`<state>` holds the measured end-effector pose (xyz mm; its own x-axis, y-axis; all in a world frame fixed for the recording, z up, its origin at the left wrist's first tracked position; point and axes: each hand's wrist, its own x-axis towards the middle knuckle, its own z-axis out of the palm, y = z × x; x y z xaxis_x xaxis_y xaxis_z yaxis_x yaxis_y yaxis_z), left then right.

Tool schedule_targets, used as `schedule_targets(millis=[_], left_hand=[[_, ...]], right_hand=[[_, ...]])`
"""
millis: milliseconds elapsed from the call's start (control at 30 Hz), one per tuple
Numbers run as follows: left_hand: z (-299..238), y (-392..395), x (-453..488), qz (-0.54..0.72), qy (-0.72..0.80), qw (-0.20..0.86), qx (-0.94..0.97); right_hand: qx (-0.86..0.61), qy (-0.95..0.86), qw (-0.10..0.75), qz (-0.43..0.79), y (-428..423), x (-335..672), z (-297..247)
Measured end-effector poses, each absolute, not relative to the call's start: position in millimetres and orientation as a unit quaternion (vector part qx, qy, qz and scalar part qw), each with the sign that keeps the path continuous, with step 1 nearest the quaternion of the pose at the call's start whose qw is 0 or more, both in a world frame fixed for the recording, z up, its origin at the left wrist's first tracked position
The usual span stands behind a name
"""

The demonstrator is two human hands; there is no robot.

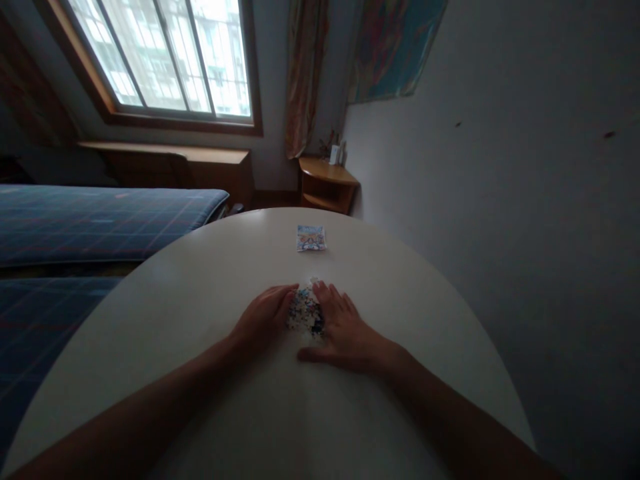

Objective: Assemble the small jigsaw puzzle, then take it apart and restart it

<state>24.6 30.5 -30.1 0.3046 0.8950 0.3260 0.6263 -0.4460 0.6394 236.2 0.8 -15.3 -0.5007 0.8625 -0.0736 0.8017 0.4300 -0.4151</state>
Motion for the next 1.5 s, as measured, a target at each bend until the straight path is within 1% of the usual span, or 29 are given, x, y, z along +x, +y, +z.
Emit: schedule_targets(millis=[167, 333, 433, 500, 633, 700, 800, 900, 1033, 1133, 1233, 1333, 1433, 1500], left_hand=[[-28.5, 32.5, 26.9, 0.340, 0.423, 0.285, 0.790], [-29.8, 37.0, 19.6, 0.374, 0.403, 0.377, 0.745], [-34.8, 37.6, 14.8, 0.370, 0.380, 0.400, 0.747], [-37.2, 34.9, 12.8, 0.345, 0.361, 0.381, 0.778], [-40.7, 26.2, 12.4, 0.288, 0.347, 0.280, 0.848], [-42.5, 24.0, 14.0, 0.288, 0.348, 0.237, 0.860], [-42.7, 25.5, 18.0, 0.308, 0.373, 0.208, 0.850], [-37.6, 29.3, 21.7, 0.320, 0.415, 0.211, 0.825], [-29.2, 32.1, 23.1, 0.340, 0.449, 0.244, 0.790], [-27.2, 32.4, 22.8, 0.370, 0.459, 0.260, 0.765], [-27.6, 31.9, 22.7, 0.400, 0.456, 0.270, 0.748], [-27.3, 30.5, 22.7, 0.405, 0.453, 0.267, 0.748], [-26.4, 29.1, 22.3, 0.401, 0.455, 0.257, 0.752], [-25.9, 28.9, 22.0, 0.403, 0.458, 0.257, 0.750]], right_hand=[[-0.464, -0.857, 0.174, 0.141, 16.7, 213.6, -25.9], [-0.423, -0.869, 0.220, 0.132, 26.2, 214.2, -25.4], [-0.403, -0.875, 0.240, 0.117, 26.1, 216.4, -20.6], [-0.405, -0.875, 0.242, 0.106, 25.9, 217.2, -17.3], [-0.439, -0.869, 0.217, 0.070, 26.2, 218.8, -12.4], [-0.467, -0.860, 0.203, 0.046, 26.3, 220.0, -11.3], [-0.501, -0.844, 0.191, 0.033, 26.6, 222.0, -11.2], [-0.518, -0.826, 0.212, 0.069, 27.9, 223.9, -11.7], [-0.516, -0.792, 0.296, 0.139, 31.2, 226.5, -10.0], [-0.481, -0.778, 0.353, 0.198, 32.5, 227.5, -8.7], [-0.439, -0.775, 0.385, 0.241, 31.4, 226.9, -10.4], [-0.407, -0.787, 0.379, 0.268, 29.2, 225.9, -12.5], [-0.392, -0.809, 0.338, 0.278, 26.9, 229.7, -8.5], [-0.381, -0.835, 0.300, 0.259, 25.6, 237.4, -1.5]])
